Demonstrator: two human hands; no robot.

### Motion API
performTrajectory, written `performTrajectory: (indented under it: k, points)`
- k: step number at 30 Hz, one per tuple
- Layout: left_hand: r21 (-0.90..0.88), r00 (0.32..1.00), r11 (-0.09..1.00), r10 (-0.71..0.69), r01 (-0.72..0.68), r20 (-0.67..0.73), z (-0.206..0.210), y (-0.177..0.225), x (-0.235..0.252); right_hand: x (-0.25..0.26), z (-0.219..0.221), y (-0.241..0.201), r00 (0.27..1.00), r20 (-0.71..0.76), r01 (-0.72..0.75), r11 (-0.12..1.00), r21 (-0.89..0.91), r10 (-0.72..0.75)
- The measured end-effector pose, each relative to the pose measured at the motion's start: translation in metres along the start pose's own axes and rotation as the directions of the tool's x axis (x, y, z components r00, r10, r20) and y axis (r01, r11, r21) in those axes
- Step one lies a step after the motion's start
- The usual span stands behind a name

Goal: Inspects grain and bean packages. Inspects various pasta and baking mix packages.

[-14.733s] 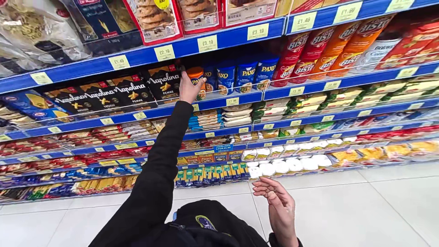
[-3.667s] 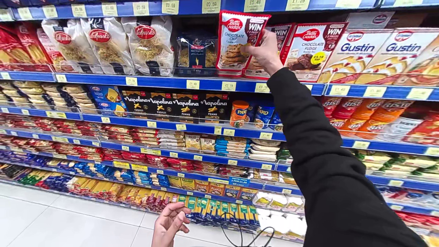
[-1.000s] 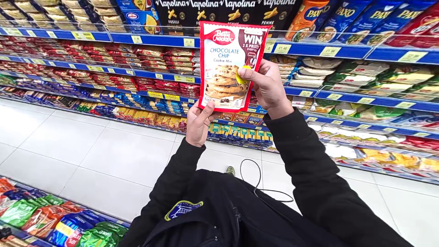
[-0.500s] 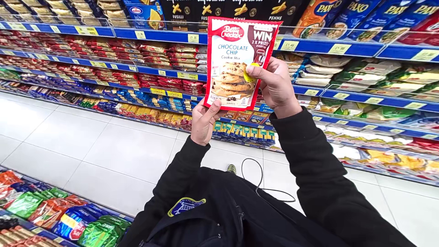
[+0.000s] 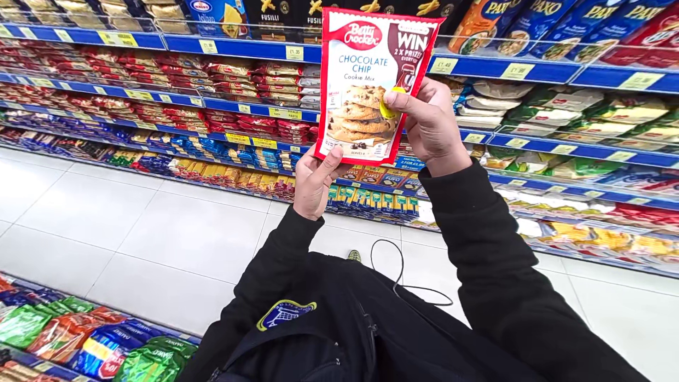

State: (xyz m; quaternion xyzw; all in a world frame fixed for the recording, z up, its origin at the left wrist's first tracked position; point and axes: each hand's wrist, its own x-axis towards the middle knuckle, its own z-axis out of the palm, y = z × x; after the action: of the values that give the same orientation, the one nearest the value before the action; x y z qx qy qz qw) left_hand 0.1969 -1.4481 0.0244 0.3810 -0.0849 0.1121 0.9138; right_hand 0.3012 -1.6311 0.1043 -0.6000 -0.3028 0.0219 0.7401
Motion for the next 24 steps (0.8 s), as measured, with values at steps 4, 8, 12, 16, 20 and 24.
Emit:
performTrajectory:
  k: [4,8,12,16,20,24]
  points:
    - [-0.016,1.000,1.000,-0.006,0.006,0.019,-0.002,0.001,0.002,0.002,0.000,-0.001,1.000,-0.002,0.001,0.999,-0.033,-0.002]
    - [-0.022,0.999,1.000,0.002,-0.001,0.054,-0.004,0.002,0.004,0.003,0.001,-0.002,1.000,-0.005,0.007,0.998,-0.055,-0.008]
    - [-0.025,0.999,1.000,-0.007,0.008,0.032,-0.007,0.003,0.005,0.005,0.003,-0.002,1.000,0.004,0.003,0.998,-0.069,-0.003]
    - [-0.022,1.000,1.000,-0.009,0.009,0.006,-0.009,0.007,0.006,0.010,0.008,-0.001,1.000,0.023,0.022,0.994,-0.109,-0.020]
    - [-0.027,1.000,1.000,-0.005,0.005,0.018,-0.011,0.013,0.006,0.015,0.012,-0.003,0.999,0.027,0.021,0.994,-0.108,-0.018]
    - [-0.025,1.000,1.000,-0.010,0.010,0.012,-0.012,0.016,0.005,0.015,0.013,-0.003,0.999,0.036,0.014,0.992,-0.129,-0.010]
